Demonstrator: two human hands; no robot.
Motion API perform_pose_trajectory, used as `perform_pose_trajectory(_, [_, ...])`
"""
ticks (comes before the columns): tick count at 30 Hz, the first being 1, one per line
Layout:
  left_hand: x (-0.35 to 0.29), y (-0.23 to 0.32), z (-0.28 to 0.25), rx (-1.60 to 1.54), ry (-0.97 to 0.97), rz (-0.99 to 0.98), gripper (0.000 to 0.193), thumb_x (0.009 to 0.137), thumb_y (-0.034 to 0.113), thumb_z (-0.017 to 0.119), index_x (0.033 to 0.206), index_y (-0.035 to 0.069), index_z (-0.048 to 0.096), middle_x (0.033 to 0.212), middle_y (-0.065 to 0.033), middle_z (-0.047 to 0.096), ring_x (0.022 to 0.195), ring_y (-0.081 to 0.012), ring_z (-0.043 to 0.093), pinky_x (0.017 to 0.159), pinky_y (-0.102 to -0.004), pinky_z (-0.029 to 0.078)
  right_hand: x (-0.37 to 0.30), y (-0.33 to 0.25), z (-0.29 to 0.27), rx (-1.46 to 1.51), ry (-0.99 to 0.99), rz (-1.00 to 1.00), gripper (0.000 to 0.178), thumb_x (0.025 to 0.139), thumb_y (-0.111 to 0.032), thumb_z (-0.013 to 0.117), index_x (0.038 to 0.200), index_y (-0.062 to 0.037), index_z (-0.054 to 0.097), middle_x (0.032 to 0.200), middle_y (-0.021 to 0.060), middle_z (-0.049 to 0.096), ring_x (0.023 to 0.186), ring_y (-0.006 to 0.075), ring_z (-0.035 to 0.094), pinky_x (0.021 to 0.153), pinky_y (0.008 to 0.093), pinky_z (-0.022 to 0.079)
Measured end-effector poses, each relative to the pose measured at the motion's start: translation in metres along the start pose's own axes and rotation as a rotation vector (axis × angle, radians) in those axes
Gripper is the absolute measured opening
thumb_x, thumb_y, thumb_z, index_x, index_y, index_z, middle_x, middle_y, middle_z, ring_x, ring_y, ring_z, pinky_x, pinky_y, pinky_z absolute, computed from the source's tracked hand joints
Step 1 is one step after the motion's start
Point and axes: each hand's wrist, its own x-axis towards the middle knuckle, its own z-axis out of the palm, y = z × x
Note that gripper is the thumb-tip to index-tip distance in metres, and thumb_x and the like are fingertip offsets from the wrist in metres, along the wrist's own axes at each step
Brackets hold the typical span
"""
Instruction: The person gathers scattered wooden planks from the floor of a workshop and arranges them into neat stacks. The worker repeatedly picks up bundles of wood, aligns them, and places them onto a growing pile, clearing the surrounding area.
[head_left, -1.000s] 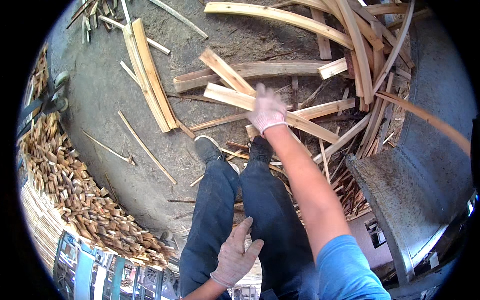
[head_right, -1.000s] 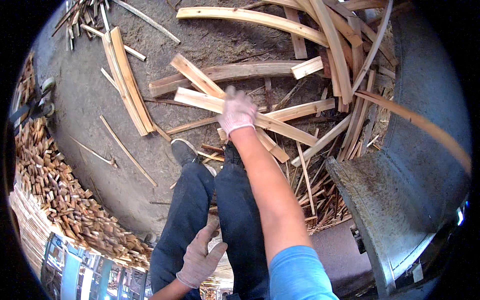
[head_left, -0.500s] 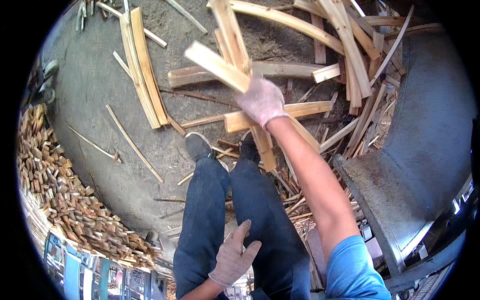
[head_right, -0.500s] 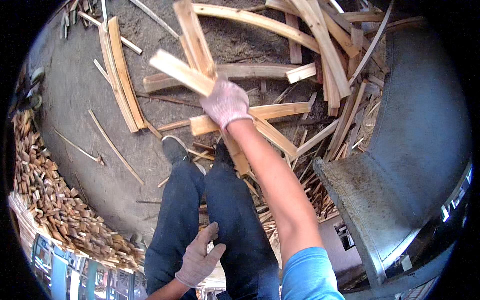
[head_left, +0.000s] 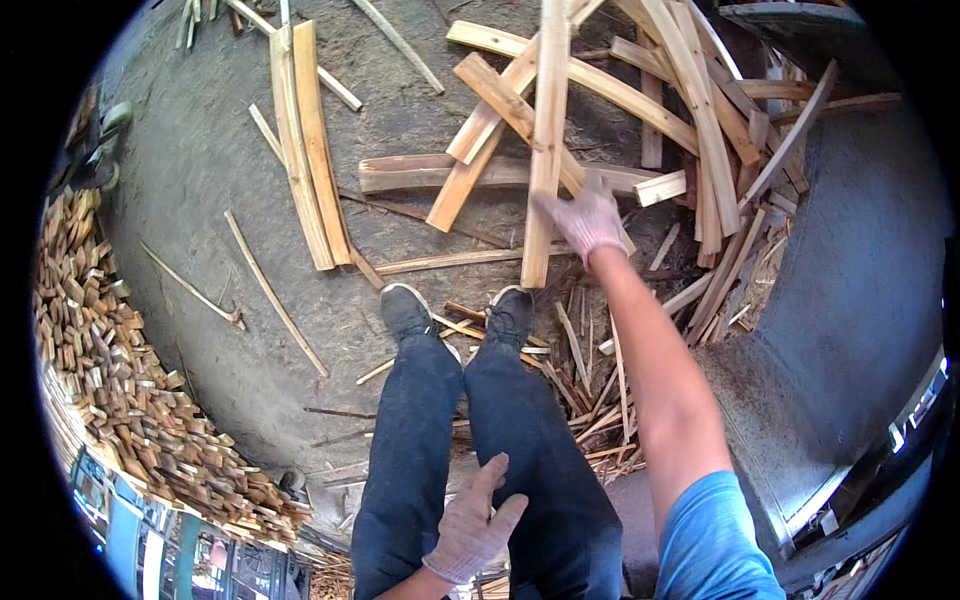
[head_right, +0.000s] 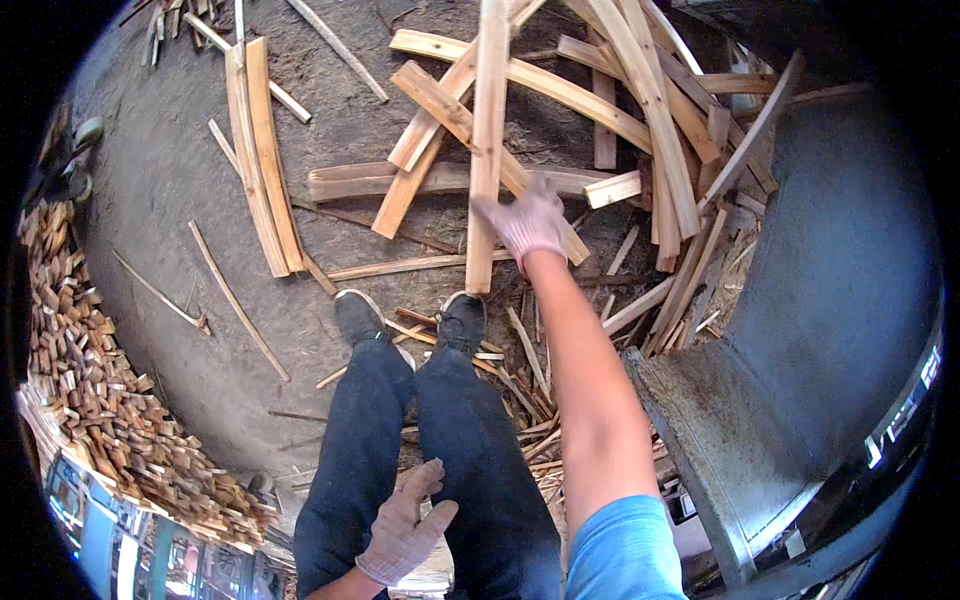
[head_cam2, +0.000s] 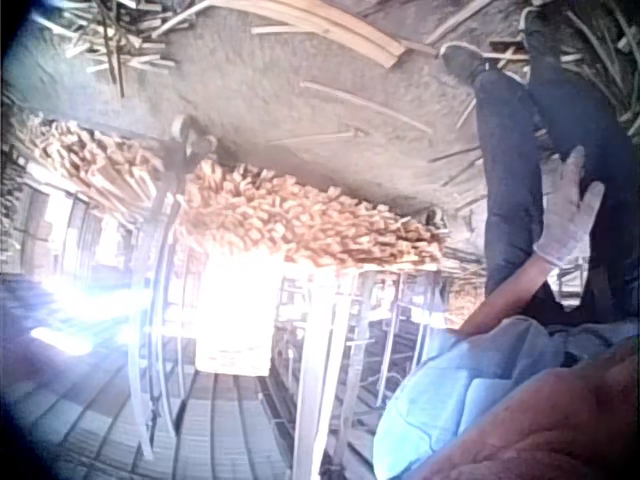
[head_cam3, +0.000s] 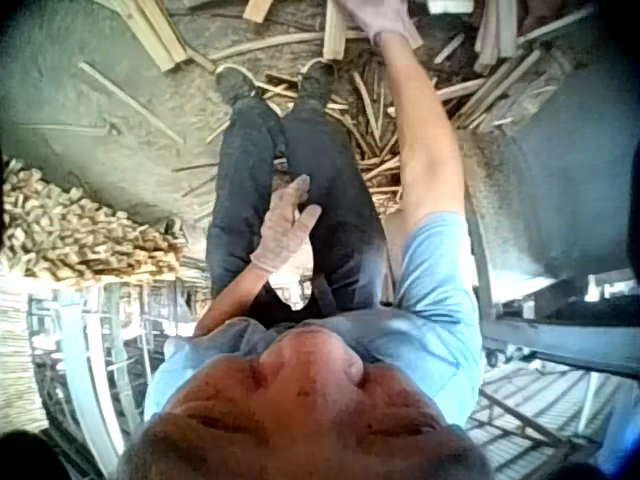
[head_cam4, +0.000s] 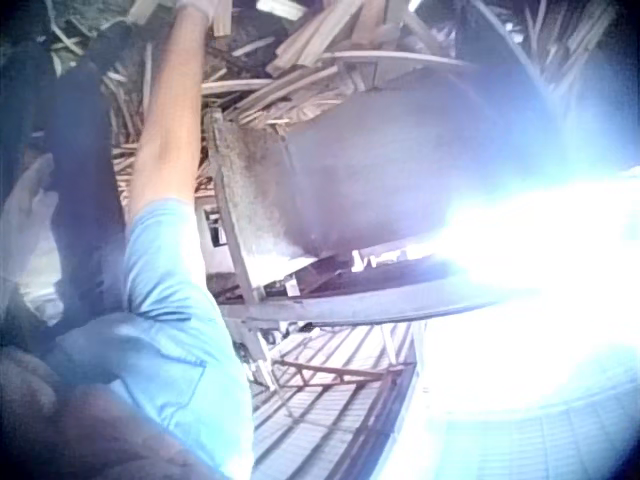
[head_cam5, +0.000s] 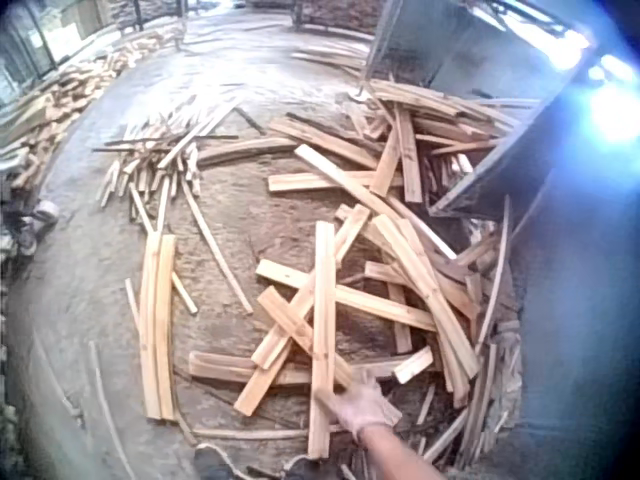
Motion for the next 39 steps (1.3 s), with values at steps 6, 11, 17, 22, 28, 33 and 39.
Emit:
perform_pose_trajectory(6, [0.000,0.007,-0.007,0.008,-0.029,-0.036,0.064,0.096,0.025,0.070,0.149,-0.001,0.047,0.140,-0.0228,0.060,0.123,-0.0313,0.064,0.106,-0.0398,0.049,-0.004,-0.014,0.009,-0.216,-0.100,0.095,0.108,0.069,-0.056,0.085,0.149,0.0007,0.040,0.152,0.0282,0.044,0.137,0.0451,0.047,0.113,0.0497,0.042])
perform_pose_trajectory(11, [-0.001,0.007,-0.004,0.027,-0.038,-0.032,0.065,0.096,0.029,0.070,0.150,0.000,0.046,0.140,-0.0229,0.059,0.125,-0.0307,0.063,0.107,-0.0392,0.048,-0.006,-0.037,0.020,-0.065,-0.004,0.160,0.119,0.068,-0.070,0.078,0.155,-0.0018,0.032,0.152,0.0298,0.042,0.141,0.0458,0.043,0.115,0.0514,0.040])
perform_pose_trajectory(17, [0.003,0.017,-0.008,0.001,-0.070,-0.085,0.065,0.098,0.031,0.067,0.151,0.000,0.044,0.141,-0.0260,0.057,0.126,-0.0356,0.062,0.107,-0.0408,0.048,-0.004,-0.063,0.044,-0.299,0.086,0.161,0.092,0.073,-0.048,0.081,0.145,-0.0049,0.042,0.136,0.0287,0.056,0.126,0.0448,0.058,0.107,0.0488,0.048])
perform_pose_trajectory(22, [0.004,0.015,-0.007,0.008,-0.088,-0.085,0.065,0.098,0.031,0.067,0.150,0.001,0.045,0.141,-0.0243,0.058,0.129,-0.0338,0.061,0.108,-0.0406,0.047,-0.011,-0.040,0.036,-0.044,-0.044,-0.023,0.057,0.077,-0.038,0.075,0.118,0.0009,0.063,0.112,0.0264,0.071,0.106,0.0407,0.070,0.097,0.0466,0.053])
perform_pose_trajectory(28, [0.005,0.026,-0.013,-0.015,-0.081,-0.140,0.064,0.098,0.027,0.067,0.151,0.000,0.044,0.142,-0.0245,0.058,0.131,-0.0332,0.060,0.110,-0.0408,0.046,-0.014,-0.086,0.038,0.457,0.051,0.058,0.068,0.077,-0.049,0.078,0.116,0.0056,0.065,0.104,0.0292,0.073,0.102,0.0422,0.071,0.093,0.0470,0.055])
perform_pose_trajectory(33, [0.003,0.025,-0.015,-0.033,-0.055,-0.023,0.062,0.097,0.029,0.067,0.148,-0.001,0.046,0.139,-0.0242,0.059,0.125,-0.0343,0.062,0.106,-0.0405,0.048,0.052,-0.140,0.027,0.602,0.241,0.335,0.082,0.076,-0.048,0.084,0.126,0.0128,0.060,0.125,0.0302,0.067,0.115,0.0388,0.067,0.103,0.0401,0.049])
perform_pose_trajectory(39, [0.002,0.033,-0.027,-0.037,-0.101,-0.086,0.065,0.096,0.024,0.068,0.151,-0.001,0.042,0.144,-0.0261,0.055,0.132,-0.0341,0.058,0.112,-0.0413,0.044,0.053,-0.145,0.033,1.112,-0.116,0.122,0.071,0.083,-0.040,0.083,0.123,0.0150,0.063,0.116,0.0248,0.070,0.105,0.0316,0.068,0.097,0.0383,0.051])
